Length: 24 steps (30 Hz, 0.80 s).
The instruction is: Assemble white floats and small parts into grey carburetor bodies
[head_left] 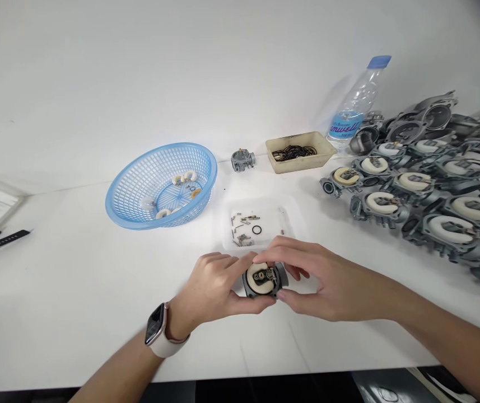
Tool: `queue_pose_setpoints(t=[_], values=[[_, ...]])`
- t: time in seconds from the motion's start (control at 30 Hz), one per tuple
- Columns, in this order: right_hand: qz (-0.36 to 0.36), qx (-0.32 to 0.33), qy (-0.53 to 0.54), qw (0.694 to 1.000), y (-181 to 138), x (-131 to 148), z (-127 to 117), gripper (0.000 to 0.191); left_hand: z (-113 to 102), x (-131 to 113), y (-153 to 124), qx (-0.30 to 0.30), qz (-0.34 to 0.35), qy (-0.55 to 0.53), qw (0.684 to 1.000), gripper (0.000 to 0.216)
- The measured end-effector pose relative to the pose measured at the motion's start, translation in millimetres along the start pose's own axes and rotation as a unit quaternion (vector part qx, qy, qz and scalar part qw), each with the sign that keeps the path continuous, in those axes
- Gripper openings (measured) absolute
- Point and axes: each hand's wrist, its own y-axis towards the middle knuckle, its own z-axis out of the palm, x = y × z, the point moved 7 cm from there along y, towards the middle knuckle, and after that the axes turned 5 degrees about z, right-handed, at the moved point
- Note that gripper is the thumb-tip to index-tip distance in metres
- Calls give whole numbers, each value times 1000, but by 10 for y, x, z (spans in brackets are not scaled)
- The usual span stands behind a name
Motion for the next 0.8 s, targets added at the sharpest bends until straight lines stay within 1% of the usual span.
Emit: queue_pose_setpoints(t=[0.1, 0.2, 0.33, 0.4, 0.53, 0.63, 0.8], values=[[-9, -37, -5, 999, -1, 3, -41, 60, -1, -1, 3, 1, -1, 4, 1000, 50], [-33, -60, -26, 997, -10, -6, -34, 64, 7, 0, 6, 2, 0, 7, 1000, 52], [-47, -133, -96, 985, -15, -41, -50, 56, 12, 3, 2, -3, 4, 12, 1000, 54], [-46, -150, -108, 982, -14, -53, -55, 53, 12, 3, -4, -4, 7, 13, 1000, 55], [-41, -116, -78, 989, -3, -42, -44, 54, 7, 1, -8, -5, 7, 13, 1000, 56], [-22, -90, -50, 994, -5, -21, -57, 54, 4, 0, -1, -5, 4, 12, 1000, 55], [-1, -37, -25, 999, -11, 9, -35, 56, 3, -5, 11, 6, -1, 4, 1000, 50]])
